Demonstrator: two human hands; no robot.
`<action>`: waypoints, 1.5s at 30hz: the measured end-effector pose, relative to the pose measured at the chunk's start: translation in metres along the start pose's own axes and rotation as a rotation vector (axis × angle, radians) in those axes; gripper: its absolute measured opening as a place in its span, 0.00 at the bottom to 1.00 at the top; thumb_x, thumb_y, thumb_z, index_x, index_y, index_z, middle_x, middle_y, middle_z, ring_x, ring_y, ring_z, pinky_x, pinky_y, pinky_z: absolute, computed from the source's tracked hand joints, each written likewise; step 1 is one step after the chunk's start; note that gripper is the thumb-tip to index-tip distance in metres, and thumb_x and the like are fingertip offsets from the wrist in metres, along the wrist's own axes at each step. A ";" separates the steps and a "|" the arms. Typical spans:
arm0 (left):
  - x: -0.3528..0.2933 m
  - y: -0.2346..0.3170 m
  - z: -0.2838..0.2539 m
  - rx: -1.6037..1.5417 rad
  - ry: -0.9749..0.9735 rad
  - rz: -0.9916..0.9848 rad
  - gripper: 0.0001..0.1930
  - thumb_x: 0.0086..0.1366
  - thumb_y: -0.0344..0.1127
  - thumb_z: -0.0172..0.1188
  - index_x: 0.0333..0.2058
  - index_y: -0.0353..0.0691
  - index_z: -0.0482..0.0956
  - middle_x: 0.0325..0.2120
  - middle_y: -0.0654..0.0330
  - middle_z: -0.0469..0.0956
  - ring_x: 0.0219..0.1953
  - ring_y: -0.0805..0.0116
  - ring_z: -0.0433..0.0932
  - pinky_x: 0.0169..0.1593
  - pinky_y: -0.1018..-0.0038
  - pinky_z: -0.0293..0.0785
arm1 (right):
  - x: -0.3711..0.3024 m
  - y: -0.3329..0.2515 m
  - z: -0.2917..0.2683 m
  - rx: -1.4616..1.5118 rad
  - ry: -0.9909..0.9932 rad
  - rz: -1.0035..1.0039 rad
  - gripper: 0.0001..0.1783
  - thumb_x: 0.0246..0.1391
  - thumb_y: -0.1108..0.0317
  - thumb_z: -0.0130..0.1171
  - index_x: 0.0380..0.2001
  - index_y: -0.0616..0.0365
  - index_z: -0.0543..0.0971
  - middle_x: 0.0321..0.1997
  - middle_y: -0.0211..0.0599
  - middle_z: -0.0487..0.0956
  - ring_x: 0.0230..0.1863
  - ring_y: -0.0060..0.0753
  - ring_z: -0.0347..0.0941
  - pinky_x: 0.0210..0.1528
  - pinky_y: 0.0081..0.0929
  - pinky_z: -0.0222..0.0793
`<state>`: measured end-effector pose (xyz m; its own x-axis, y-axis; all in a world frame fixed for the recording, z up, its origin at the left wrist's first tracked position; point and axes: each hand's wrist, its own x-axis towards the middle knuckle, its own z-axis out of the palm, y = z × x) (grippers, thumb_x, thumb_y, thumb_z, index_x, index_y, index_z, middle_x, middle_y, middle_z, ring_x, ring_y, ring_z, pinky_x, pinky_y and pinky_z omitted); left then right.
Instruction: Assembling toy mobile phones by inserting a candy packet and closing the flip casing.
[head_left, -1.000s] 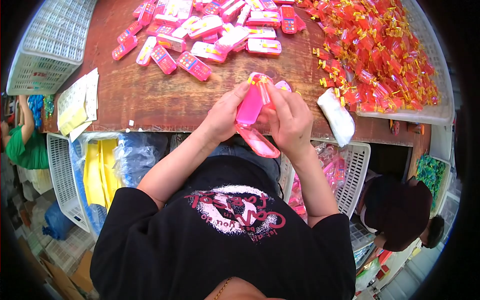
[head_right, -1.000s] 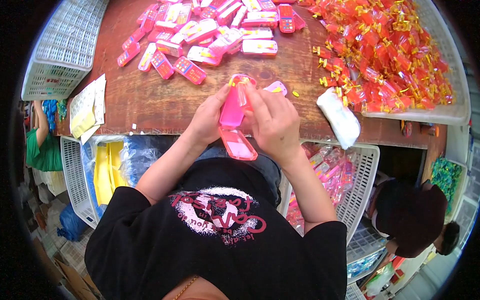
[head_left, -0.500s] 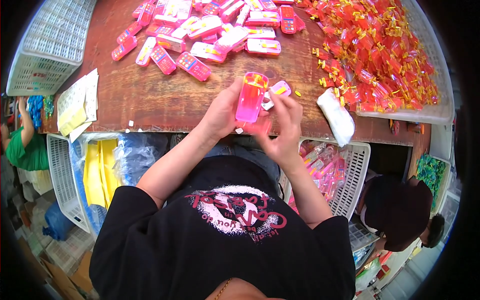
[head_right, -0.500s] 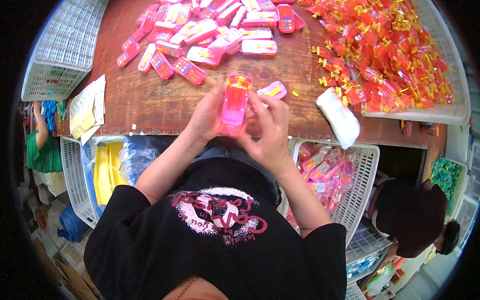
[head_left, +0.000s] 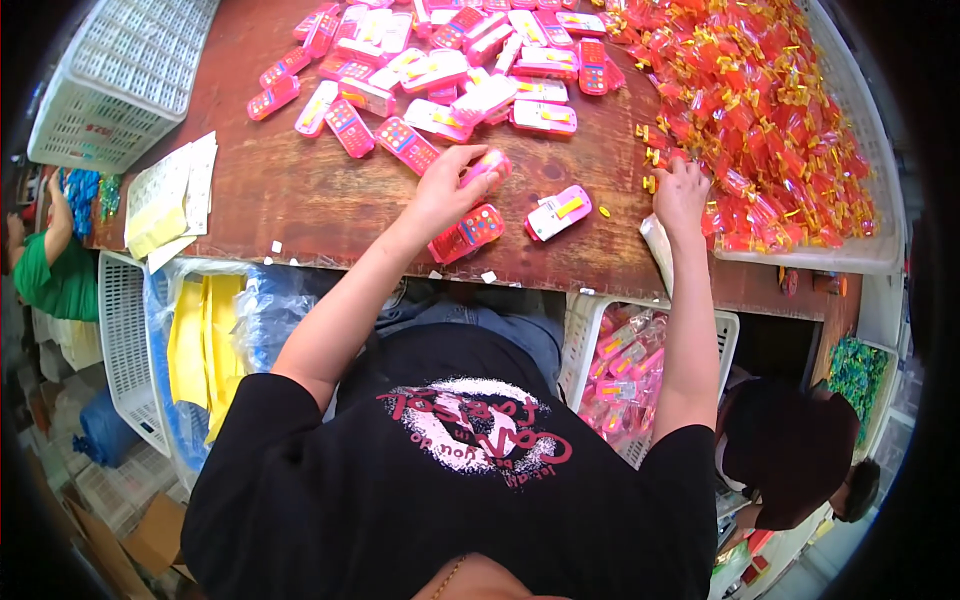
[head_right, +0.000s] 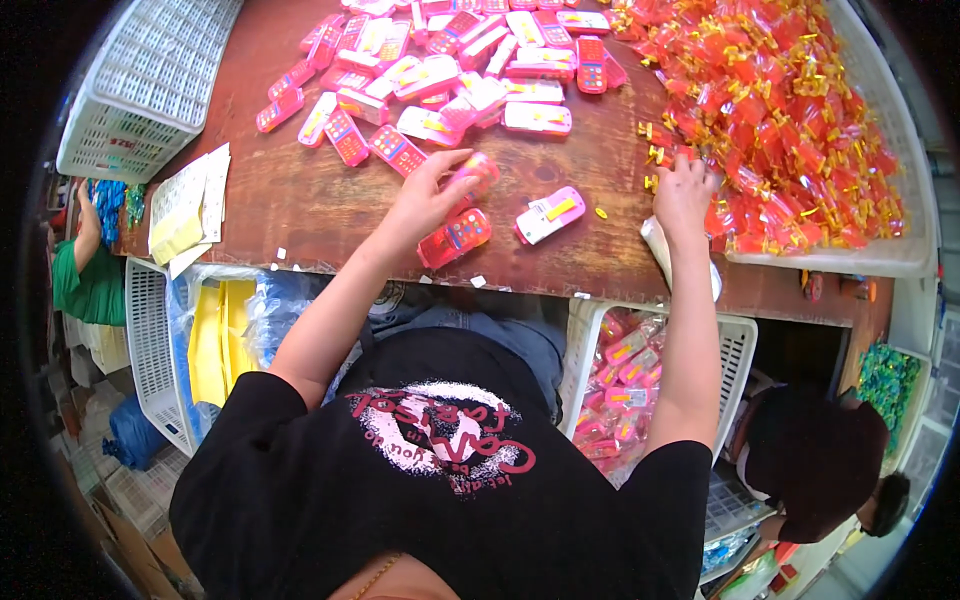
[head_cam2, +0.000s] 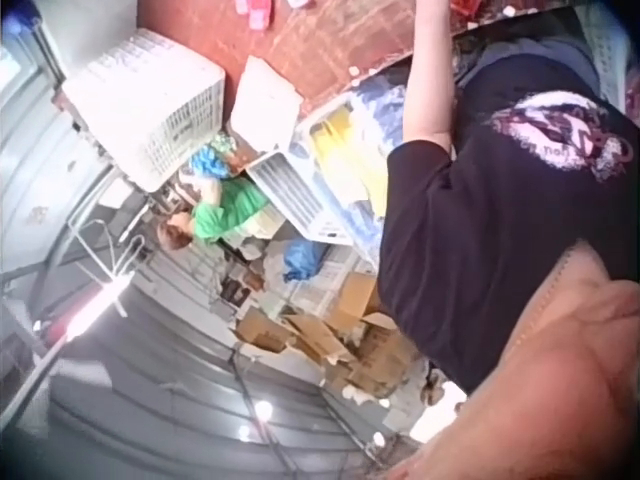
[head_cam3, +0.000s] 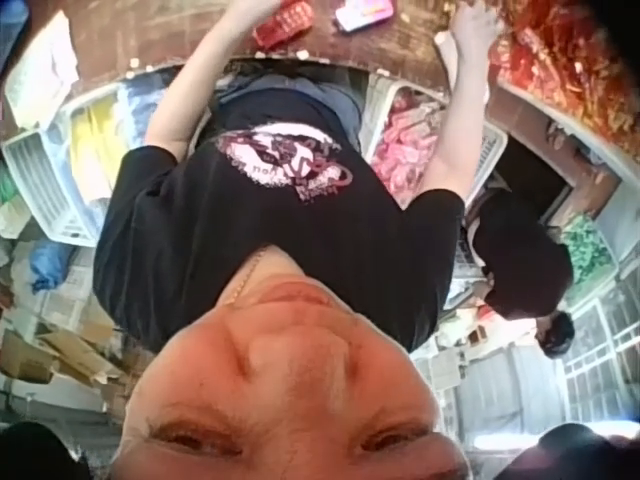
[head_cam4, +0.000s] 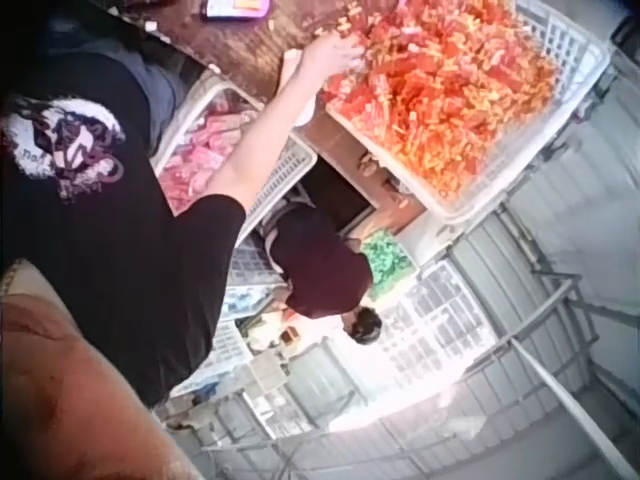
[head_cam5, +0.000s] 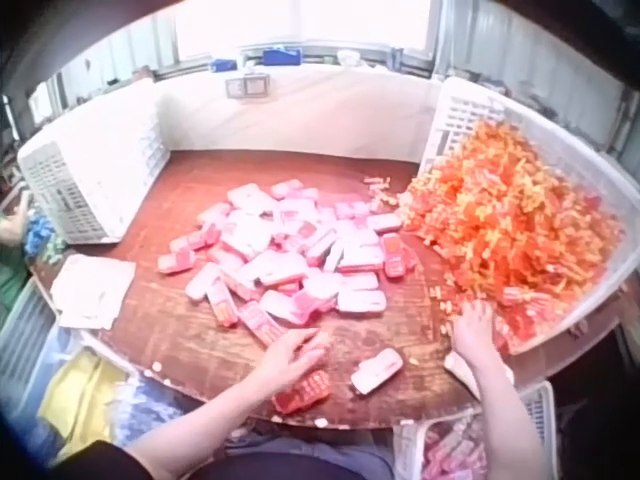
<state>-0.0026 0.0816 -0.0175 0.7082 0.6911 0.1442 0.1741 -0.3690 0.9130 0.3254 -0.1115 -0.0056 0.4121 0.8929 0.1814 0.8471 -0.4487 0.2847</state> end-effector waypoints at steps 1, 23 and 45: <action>0.000 0.000 -0.005 0.071 0.058 0.053 0.20 0.61 0.37 0.62 0.49 0.34 0.74 0.42 0.50 0.76 0.46 0.58 0.75 0.52 0.67 0.70 | 0.007 -0.005 -0.007 -0.008 -0.037 -0.023 0.16 0.46 0.72 0.60 0.41 0.48 0.81 0.42 0.34 0.74 0.50 0.42 0.67 0.47 0.42 0.64; -0.012 0.043 -0.026 -0.116 0.045 0.119 0.26 0.56 0.26 0.63 0.55 0.37 0.71 0.44 0.53 0.80 0.45 0.67 0.80 0.49 0.73 0.75 | -0.023 -0.177 -0.127 1.711 0.167 0.151 0.16 0.64 0.74 0.50 0.54 0.63 0.67 0.45 0.36 0.76 0.45 0.25 0.74 0.51 0.21 0.68; -0.013 0.059 -0.023 -1.415 -0.206 -0.396 0.25 0.69 0.44 0.55 0.58 0.33 0.67 0.46 0.54 0.77 0.43 0.63 0.81 0.45 0.71 0.81 | -0.060 -0.138 -0.135 1.462 0.346 -0.111 0.15 0.59 0.83 0.51 0.49 0.62 0.71 0.44 0.41 0.76 0.38 0.27 0.74 0.44 0.23 0.69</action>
<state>-0.0177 0.0651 0.0437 0.8783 0.4568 -0.1415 -0.3345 0.7983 0.5009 0.1384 -0.1081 0.0708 0.4047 0.7731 0.4883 0.5317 0.2354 -0.8135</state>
